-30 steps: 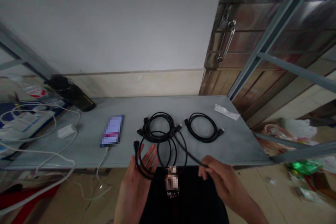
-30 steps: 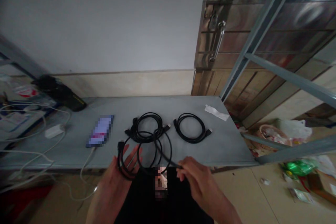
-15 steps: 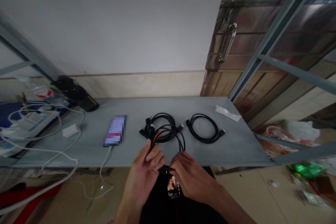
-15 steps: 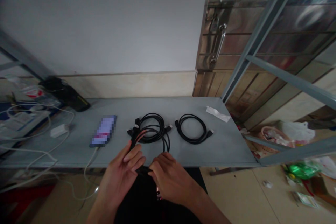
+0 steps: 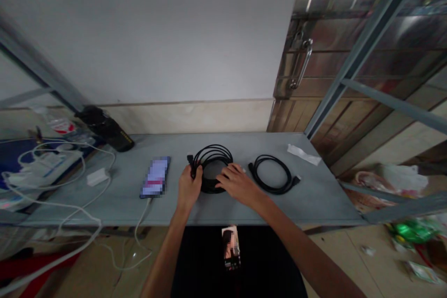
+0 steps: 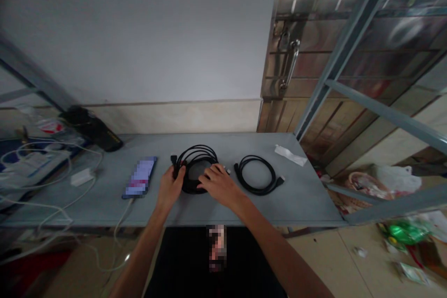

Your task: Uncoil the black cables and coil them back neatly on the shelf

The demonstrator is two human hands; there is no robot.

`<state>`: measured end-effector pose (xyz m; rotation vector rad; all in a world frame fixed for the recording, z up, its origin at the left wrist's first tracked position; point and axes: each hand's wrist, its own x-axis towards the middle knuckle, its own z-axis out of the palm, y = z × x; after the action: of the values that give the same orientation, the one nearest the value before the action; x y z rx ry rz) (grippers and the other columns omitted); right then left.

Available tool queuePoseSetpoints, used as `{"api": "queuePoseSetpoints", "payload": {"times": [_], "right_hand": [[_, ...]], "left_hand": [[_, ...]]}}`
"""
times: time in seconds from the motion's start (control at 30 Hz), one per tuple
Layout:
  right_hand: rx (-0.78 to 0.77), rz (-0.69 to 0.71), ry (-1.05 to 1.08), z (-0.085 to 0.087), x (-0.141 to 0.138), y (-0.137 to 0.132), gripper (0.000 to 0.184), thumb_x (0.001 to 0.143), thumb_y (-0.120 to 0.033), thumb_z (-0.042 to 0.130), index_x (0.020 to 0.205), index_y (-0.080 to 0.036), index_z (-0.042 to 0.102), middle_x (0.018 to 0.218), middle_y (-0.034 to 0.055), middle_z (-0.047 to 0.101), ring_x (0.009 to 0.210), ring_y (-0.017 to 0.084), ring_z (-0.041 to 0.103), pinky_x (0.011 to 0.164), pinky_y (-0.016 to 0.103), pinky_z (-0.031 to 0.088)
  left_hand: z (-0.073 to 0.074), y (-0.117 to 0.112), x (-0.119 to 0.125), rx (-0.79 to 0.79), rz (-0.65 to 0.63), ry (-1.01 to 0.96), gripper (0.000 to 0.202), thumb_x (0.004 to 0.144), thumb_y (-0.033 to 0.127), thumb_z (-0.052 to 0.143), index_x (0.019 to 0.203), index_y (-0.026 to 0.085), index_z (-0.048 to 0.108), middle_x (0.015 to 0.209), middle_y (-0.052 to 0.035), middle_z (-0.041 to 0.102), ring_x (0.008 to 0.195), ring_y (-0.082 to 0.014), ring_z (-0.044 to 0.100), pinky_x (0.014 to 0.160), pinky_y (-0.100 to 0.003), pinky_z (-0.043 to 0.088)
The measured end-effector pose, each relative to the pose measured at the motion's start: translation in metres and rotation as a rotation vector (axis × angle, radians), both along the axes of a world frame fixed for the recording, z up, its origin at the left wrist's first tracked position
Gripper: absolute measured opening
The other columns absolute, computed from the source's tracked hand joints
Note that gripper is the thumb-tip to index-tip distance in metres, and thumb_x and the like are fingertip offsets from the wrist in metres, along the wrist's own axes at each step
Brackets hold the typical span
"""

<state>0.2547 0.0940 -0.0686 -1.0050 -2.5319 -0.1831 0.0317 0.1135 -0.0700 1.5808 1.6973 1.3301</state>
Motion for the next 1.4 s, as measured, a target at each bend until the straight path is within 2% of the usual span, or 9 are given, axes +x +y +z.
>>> {"api": "queuePoseSetpoints", "payload": {"times": [0.07,0.2,0.27,0.37,0.47,0.77,1.13,1.3,1.4], "right_hand": [[-0.015,-0.025,0.024,-0.009,-0.002,0.002,0.026,0.115,-0.044,0.063,0.111,-0.02,0.073,0.112,0.0082,0.069,0.113,0.026,0.063,0.109,0.043,0.053],[-0.071,-0.014,0.078,-0.015,-0.001,-0.006,0.025,0.116,-0.041,0.062,0.114,-0.02,0.075,0.116,0.0093,0.068,0.117,0.025,0.062,0.113,0.044,0.053],[-0.102,0.01,0.101,-0.012,0.002,-0.014,0.022,0.115,-0.037,0.064,0.121,-0.019,0.075,0.118,0.0099,0.068,0.122,0.026,0.062,0.118,0.046,0.051],[-0.161,0.003,0.172,-0.006,0.018,-0.026,0.026,0.114,-0.033,0.067,0.136,-0.019,0.071,0.131,0.0123,0.068,0.13,0.027,0.063,0.12,0.049,0.053],[-0.183,-0.124,0.27,-0.008,0.053,-0.038,0.039,0.112,-0.033,0.07,0.149,-0.021,0.063,0.143,0.0147,0.064,0.136,0.031,0.063,0.12,0.053,0.054],[-0.177,-0.417,0.205,-0.046,0.153,-0.078,0.028,0.116,-0.048,0.061,0.117,-0.021,0.069,0.11,0.0107,0.075,0.105,0.031,0.074,0.099,0.049,0.058],[-0.055,-0.493,0.272,-0.051,0.139,-0.09,0.038,0.122,-0.05,0.042,0.109,-0.021,0.063,0.097,0.0115,0.076,0.087,0.029,0.076,0.081,0.041,0.058],[-0.162,-0.546,0.557,-0.028,0.124,-0.111,0.038,0.121,-0.055,0.041,0.113,-0.024,0.061,0.084,0.0067,0.075,0.071,0.025,0.076,0.067,0.035,0.057],[-0.315,-0.59,0.841,-0.007,0.105,-0.125,0.034,0.12,-0.055,0.045,0.11,-0.026,0.06,0.083,0.004,0.073,0.074,0.023,0.075,0.065,0.031,0.059]], "left_hand": [[-0.008,0.001,-0.003,0.023,0.038,0.075,0.04,0.095,0.056,0.068,0.104,0.018,0.073,0.099,-0.0149,0.072,0.105,-0.037,0.072,0.102,-0.055,0.058],[-0.017,-0.015,-0.001,0.161,0.124,0.305,0.066,0.1,0.046,0.069,0.152,0.007,0.059,0.15,-0.0312,0.059,0.15,-0.0475,0.052,0.128,-0.071,0.037],[-0.018,-0.028,0.001,0.275,0.001,0.472,0.07,0.108,0.039,0.063,0.168,0.01,0.046,0.164,-0.03,0.053,0.157,-0.0441,0.048,0.131,-0.068,0.036],[-0.017,-0.044,0.002,0.313,-0.41,0.6,0.054,0.113,0.031,0.059,0.167,0.027,0.055,0.159,-0.0166,0.065,0.15,-0.0337,0.059,0.135,-0.062,0.034],[-0.018,-0.051,-0.001,0.241,-0.594,0.594,0.049,0.111,0.035,0.067,0.16,0.034,0.064,0.145,-0.0107,0.075,0.137,-0.03,0.069,0.138,-0.062,0.029],[-0.028,-0.028,-0.001,0.226,-0.561,0.573,0.053,0.107,0.033,0.073,0.16,0.037,0.066,0.123,-0.0064,0.08,0.119,-0.0293,0.073,0.134,-0.062,0.035],[-0.028,-0.029,0.01,0.333,-0.295,0.62,0.046,0.107,0.026,0.069,0.153,0.027,0.071,0.131,-0.0127,0.074,0.129,-0.0347,0.065,0.129,-0.063,0.041],[-0.008,-0.062,0.031,0.339,-0.35,0.401,0.047,0.106,0.023,0.072,0.153,0.033,0.072,0.144,-0.0122,0.072,0.141,-0.0337,0.063,0.134,-0.063,0.034],[0.011,-0.094,0.053,0.197,-0.453,0.143,0.041,0.106,0.024,0.071,0.145,0.036,0.078,0.139,-0.0116,0.076,0.139,-0.0338,0.065,0.124,-0.055,0.049]]}}
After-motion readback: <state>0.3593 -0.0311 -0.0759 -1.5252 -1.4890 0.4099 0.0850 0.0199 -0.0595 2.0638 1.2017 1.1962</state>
